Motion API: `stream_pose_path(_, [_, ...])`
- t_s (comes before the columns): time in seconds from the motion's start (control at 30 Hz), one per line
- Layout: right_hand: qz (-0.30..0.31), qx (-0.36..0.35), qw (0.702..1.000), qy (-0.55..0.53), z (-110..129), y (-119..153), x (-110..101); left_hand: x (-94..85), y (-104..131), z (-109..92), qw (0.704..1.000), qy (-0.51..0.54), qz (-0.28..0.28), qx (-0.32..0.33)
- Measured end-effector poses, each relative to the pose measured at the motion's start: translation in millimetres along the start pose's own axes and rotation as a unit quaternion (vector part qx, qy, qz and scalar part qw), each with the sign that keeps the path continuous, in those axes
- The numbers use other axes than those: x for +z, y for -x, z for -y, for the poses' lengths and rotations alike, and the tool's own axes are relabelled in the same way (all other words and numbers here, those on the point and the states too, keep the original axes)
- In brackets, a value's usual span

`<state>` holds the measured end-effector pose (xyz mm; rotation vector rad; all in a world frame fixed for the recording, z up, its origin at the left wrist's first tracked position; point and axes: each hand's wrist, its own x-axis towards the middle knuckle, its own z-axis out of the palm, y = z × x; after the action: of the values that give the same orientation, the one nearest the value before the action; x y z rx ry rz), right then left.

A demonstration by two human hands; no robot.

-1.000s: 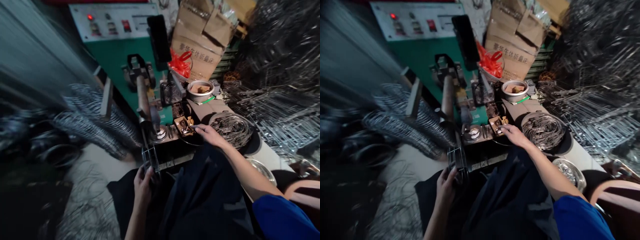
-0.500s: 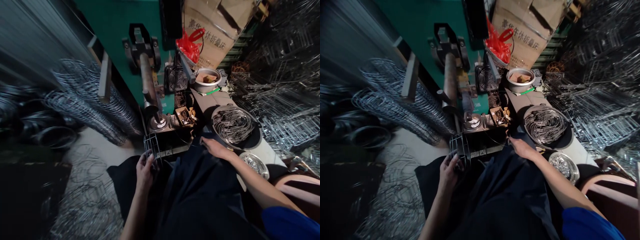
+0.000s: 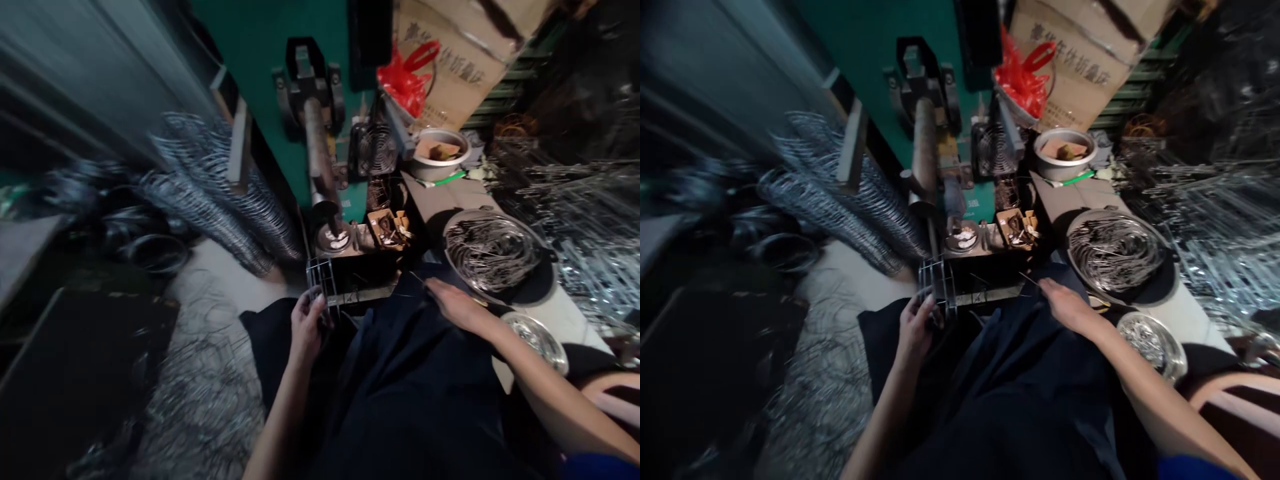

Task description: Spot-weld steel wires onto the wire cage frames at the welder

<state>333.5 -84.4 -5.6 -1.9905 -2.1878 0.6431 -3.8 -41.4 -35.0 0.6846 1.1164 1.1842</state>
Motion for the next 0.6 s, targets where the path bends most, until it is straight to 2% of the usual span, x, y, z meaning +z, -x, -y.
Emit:
stream_pose_path(0.1, [-0.035,-0.052,0.994,-0.088,-4.6,-2.1,3.1,1.7,-2.7,1.0,1.000,-0.006,0.000,0.013])
stream_pose_path(0.23, [-0.086,-0.107,0.974,-0.181,24.0,-27.4,-11.1,4.2,-4.0,4.0,0.999,-0.008,-0.005,0.044])
stream_pose_path(0.37, [-0.102,-0.085,0.960,-0.248,51.8,-59.9,-5.1,5.9,-2.1,3.4,0.998,-0.010,-0.015,0.059])
stream_pose_path(0.5, [-0.156,-0.046,0.934,-0.319,63.8,-83.4,11.3,5.7,-1.2,-7.6,0.998,0.013,-0.014,0.054])
stream_pose_path(0.6, [-0.177,-0.036,0.910,-0.372,70.2,-94.3,15.0,8.2,-2.2,-19.0,0.998,0.033,-0.018,0.050])
